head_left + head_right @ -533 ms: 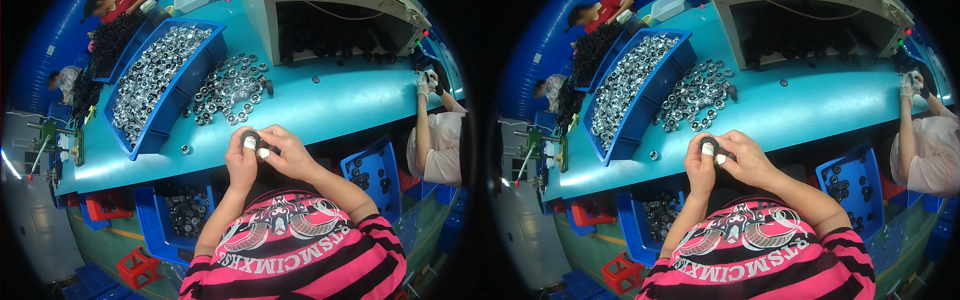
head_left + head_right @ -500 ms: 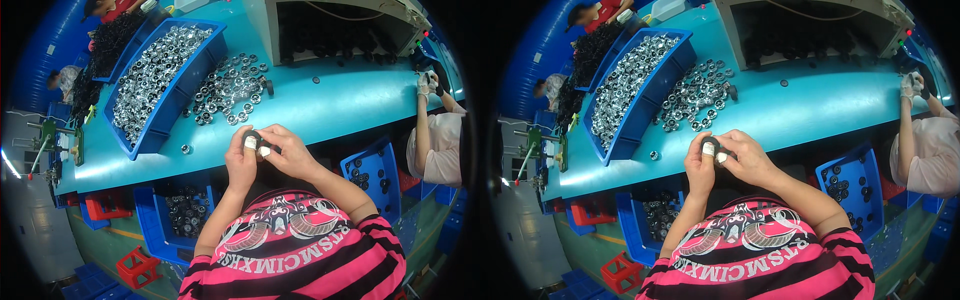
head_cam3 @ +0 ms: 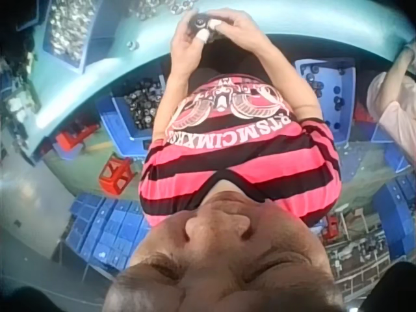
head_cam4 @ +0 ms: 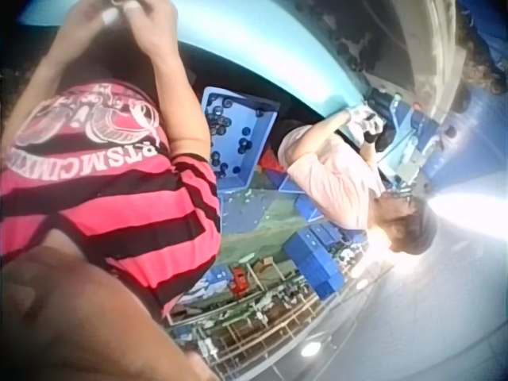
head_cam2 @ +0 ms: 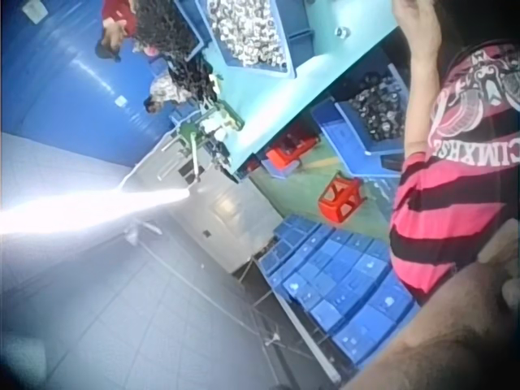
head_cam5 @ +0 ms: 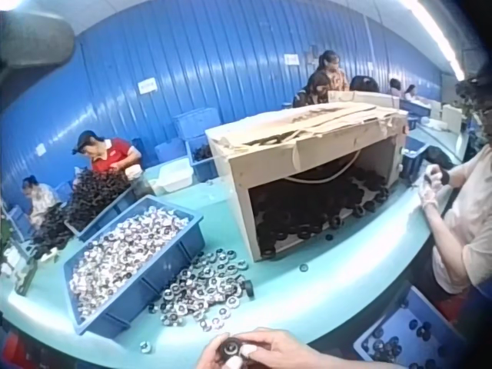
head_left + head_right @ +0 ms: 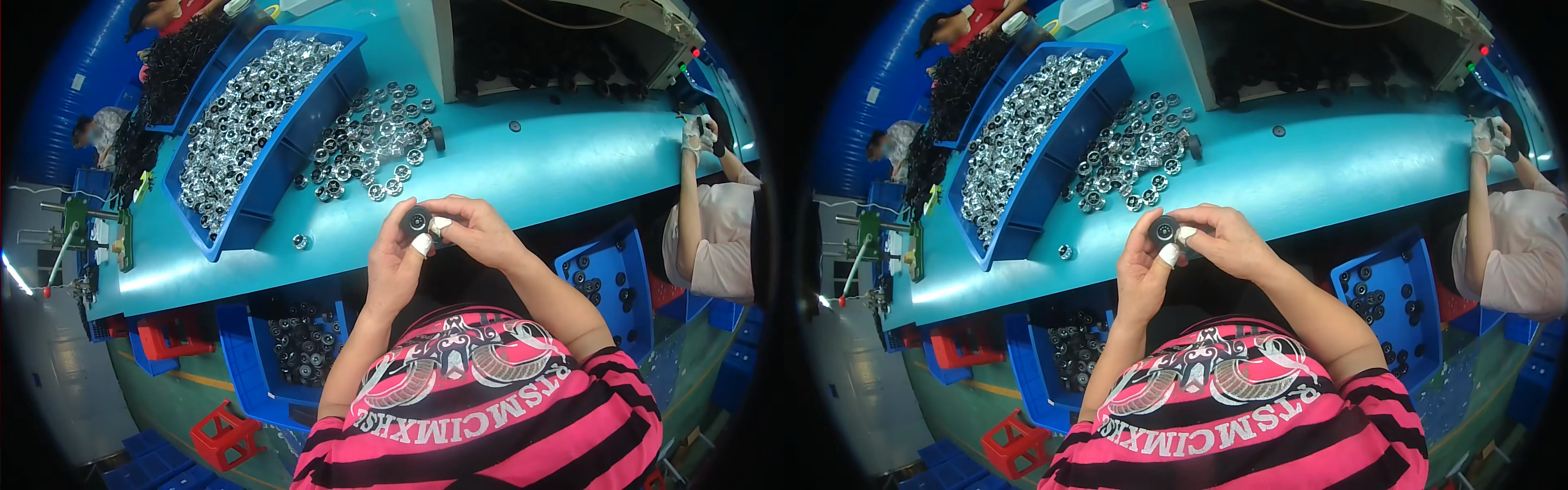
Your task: Assembling small black rings with white plastic hubs at a factory workstation.
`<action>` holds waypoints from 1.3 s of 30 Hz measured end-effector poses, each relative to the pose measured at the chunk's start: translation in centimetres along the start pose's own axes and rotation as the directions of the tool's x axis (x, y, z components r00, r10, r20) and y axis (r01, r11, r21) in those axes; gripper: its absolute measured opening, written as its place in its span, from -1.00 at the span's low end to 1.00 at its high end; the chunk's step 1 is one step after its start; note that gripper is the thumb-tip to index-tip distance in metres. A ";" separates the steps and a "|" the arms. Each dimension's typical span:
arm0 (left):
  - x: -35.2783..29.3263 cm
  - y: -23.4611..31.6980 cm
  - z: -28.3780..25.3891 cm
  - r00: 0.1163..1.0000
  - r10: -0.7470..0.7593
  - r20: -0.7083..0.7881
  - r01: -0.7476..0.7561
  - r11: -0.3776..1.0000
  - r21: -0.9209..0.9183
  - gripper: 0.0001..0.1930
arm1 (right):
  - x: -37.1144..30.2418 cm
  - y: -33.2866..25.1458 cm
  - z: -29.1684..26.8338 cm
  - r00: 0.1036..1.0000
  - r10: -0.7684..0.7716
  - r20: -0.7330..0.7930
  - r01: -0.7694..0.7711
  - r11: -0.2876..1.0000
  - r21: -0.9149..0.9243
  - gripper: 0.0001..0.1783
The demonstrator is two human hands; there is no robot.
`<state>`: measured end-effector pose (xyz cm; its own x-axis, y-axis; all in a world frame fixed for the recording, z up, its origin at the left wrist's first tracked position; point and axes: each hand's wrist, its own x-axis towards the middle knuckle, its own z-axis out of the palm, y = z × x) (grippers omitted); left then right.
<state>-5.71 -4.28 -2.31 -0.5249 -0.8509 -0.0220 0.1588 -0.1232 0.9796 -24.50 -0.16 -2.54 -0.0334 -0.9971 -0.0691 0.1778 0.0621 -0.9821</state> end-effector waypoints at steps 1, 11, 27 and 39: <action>-0.3 0.1 -0.3 1.000 -0.008 -0.009 0.009 1.000 0.023 -0.38 | 0.1 -0.2 -0.1 1.000 0.027 0.007 -0.027 1.000 0.008 -0.57; -16.6 5.9 -18.8 0.848 -0.276 -0.453 0.421 -0.168 0.891 -0.41 | 5.7 -4.9 -5.9 0.942 -0.309 -0.131 0.096 0.621 -0.778 -0.44; -0.1 4.3 -0.5 0.998 0.062 -0.032 -0.049 0.944 0.325 -0.33 | 3.3 -3.3 -1.5 0.971 0.040 0.235 -0.035 0.999 -0.028 -0.31; -1.5 -1.2 -4.6 0.997 -0.041 0.068 0.076 0.760 -0.646 -0.40 | 6.2 -2.5 -0.5 0.928 -0.347 0.139 0.323 0.557 -0.765 -0.41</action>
<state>-1.26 -5.21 -4.38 -0.5870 -0.8081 -0.0488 0.6207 -0.4879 0.6137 -25.65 -6.51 -0.56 0.0441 -0.9527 0.3006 -0.6643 -0.2527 -0.7034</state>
